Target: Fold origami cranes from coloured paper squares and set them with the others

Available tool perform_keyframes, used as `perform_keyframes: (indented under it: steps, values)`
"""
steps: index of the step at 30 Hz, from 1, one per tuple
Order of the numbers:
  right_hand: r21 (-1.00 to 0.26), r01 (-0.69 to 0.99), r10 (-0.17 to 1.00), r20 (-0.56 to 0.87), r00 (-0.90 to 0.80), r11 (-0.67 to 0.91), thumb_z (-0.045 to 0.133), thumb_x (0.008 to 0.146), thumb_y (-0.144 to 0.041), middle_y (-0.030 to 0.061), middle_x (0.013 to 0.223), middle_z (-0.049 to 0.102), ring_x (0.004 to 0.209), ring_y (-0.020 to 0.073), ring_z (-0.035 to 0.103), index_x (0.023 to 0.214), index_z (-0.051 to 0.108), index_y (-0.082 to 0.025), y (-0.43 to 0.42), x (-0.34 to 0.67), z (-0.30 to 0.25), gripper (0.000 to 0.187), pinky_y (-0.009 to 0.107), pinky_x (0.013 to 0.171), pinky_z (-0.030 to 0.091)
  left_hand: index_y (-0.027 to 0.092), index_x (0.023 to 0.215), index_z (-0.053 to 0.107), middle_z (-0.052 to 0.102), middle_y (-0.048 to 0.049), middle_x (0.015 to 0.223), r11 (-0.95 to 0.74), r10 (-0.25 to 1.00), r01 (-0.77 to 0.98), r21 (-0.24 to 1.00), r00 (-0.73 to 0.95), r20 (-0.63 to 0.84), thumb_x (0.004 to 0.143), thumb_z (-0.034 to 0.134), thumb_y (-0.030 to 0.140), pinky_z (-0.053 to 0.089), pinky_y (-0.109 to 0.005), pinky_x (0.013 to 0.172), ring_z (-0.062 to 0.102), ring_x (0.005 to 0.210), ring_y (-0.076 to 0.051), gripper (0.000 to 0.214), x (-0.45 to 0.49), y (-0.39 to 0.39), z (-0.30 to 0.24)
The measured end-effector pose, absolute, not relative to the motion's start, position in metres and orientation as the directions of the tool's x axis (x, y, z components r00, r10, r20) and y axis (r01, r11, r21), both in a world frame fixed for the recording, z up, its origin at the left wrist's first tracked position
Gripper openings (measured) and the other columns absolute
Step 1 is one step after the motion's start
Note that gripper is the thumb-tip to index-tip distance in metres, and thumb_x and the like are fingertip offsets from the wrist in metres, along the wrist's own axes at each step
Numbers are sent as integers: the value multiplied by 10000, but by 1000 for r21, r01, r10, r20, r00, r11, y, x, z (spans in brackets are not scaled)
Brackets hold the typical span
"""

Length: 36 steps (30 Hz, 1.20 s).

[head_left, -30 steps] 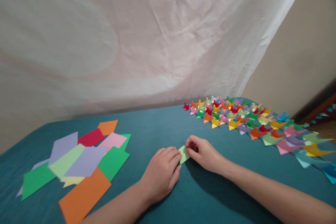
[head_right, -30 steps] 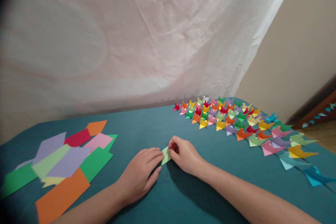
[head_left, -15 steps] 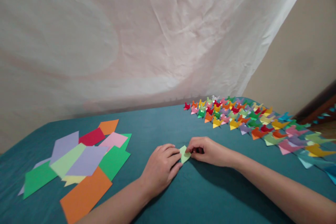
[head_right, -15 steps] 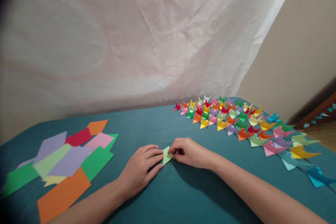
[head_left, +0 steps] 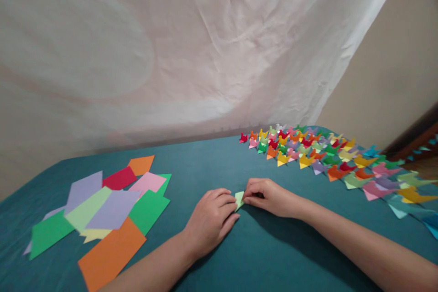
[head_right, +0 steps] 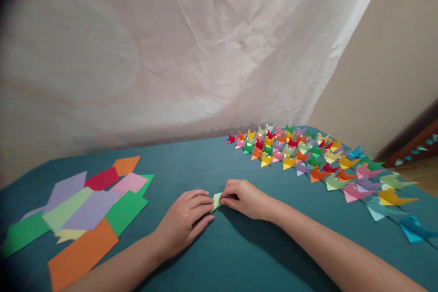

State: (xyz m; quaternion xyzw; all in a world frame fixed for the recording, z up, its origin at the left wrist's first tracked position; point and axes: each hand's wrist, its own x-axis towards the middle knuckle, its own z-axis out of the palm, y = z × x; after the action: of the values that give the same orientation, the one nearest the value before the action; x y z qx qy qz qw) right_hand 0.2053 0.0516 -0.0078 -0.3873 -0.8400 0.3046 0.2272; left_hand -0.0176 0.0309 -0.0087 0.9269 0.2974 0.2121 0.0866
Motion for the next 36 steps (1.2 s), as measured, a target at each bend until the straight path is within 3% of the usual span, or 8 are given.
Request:
perform_keyframes:
  steps: [8, 14, 18, 23, 30, 36]
  values:
    - [-690, 560, 855, 169, -491, 458, 556, 832, -244, -3, 701, 517, 615, 105, 494, 731, 617, -156, 52, 200, -13, 148, 217, 581, 384, 149, 997, 606, 619, -80, 1003, -836, 543, 466, 290, 777, 318, 912, 407, 184, 431, -388, 896, 518, 991, -209, 219, -17, 29, -3]
    - [-701, 538, 851, 195, -487, 468, 563, 817, -211, 14, 787, 528, 676, 112, 506, 731, 595, -164, 52, 200, -16, 103, 224, 621, 404, 138, 951, 557, 597, -90, 963, -832, 514, 381, 403, 802, 304, 867, 379, 102, 447, -336, 882, 514, 956, -184, 200, -20, 29, 7]
    - [-690, 543, 846, 198, -495, 479, 559, 818, -200, 14, 772, 522, 675, 116, 503, 714, 584, -163, 51, 199, -15, 114, 229, 619, 402, 137, 1033, 512, 572, -92, 979, -791, 554, 410, 454, 794, 249, 817, 379, 48, 454, -322, 868, 505, 961, -181, 269, -23, 29, 7]
    - [-681, 550, 846, 201, -494, 483, 559, 818, -196, 16, 772, 526, 689, 120, 507, 716, 583, -162, 51, 198, -14, 110, 234, 632, 404, 163, 1111, 528, 590, -82, 1048, -842, 496, 395, 367, 834, 240, 806, 382, 23, 420, -356, 923, 491, 1026, -199, 366, -26, 33, 7]
    - [-671, 577, 855, 175, -489, 467, 551, 818, -196, 16, 773, 526, 688, 119, 514, 721, 586, -161, 50, 197, -13, 109, 234, 646, 412, 160, 1101, 576, 622, -86, 1055, -912, 404, 362, 195, 875, 268, 856, 378, 81, 425, -378, 904, 516, 1033, -212, 324, -32, 37, 4]
    - [-660, 580, 851, 182, -492, 477, 546, 817, -186, 19, 779, 530, 697, 123, 517, 724, 586, -162, 51, 197, -13, 105, 236, 650, 414, 143, 1096, 564, 617, -90, 1109, -915, 402, 368, 163, 864, 303, 807, 400, 57, 433, -377, 905, 512, 1066, -213, 343, -32, 35, 4]
